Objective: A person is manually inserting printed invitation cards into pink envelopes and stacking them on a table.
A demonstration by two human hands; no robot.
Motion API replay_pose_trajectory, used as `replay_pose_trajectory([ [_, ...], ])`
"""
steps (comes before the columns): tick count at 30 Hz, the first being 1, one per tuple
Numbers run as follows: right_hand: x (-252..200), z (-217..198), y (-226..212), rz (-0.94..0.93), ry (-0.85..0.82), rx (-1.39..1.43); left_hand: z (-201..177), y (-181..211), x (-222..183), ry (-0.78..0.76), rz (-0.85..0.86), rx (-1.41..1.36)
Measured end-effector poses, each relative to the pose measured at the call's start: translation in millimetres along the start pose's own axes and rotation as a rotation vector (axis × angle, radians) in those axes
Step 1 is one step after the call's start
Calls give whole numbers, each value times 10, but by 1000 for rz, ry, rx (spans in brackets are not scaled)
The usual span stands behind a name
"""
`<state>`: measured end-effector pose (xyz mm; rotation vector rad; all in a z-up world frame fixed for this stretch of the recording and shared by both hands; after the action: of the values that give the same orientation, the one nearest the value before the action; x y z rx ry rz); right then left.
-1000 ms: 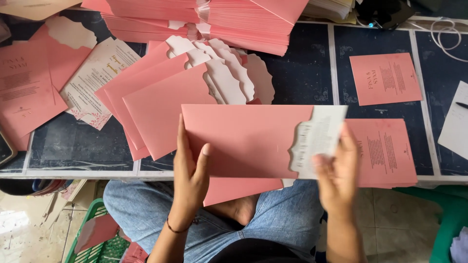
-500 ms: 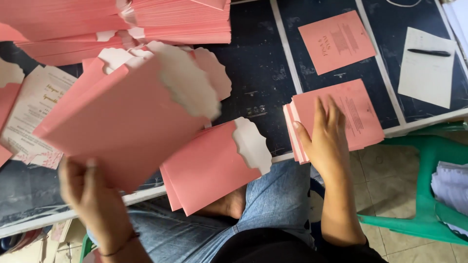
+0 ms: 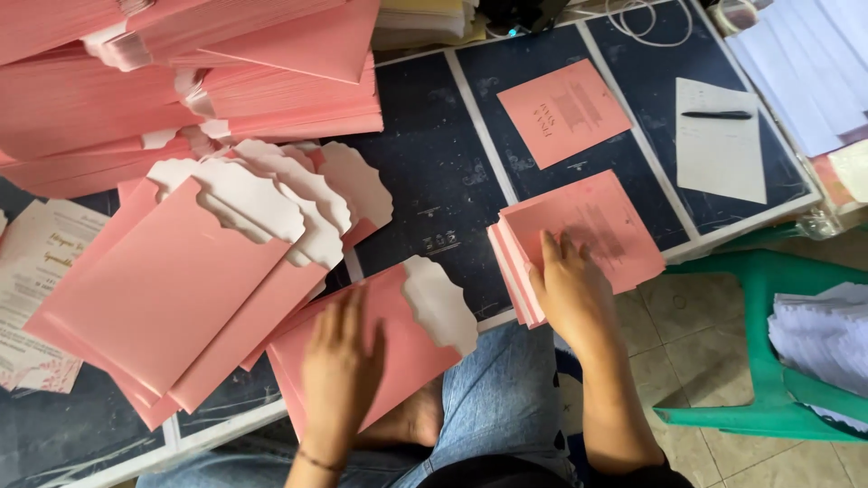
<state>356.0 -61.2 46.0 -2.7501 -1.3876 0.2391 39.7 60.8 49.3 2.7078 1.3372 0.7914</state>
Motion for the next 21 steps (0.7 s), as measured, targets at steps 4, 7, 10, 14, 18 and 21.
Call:
replay_pose_trajectory([
  [4,-49,42,-61,-42,-7,-13,431,270,-28,-80,127,234],
  [7,-58,78,-66,-17,-8,-36,531,210,-77,-83,67,273],
  [10,-32,74,-61,-23,-37,-43,515,207,-99,-104,34,258],
  [14,-77,-36,-59,-67,-37,-28,592,139,-148,-109,-32,159],
  [18,-285,-376,-220,-205,63,95,652,168,-124,-102,-52,154],
  [21,-413,-531,-231,-210,124,228,645,234,-85,-103,-87,155],
])
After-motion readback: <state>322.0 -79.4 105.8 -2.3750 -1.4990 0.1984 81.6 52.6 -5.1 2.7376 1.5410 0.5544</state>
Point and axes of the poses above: each hand's wrist, its own x-axis towards the middle knuckle, its own z-axis out of the palm, y = z × x, the point moved 6 cm from there along x, towards the middle knuckle, and after that the axes turned 5 degrees about x, right-handed, at the moved point
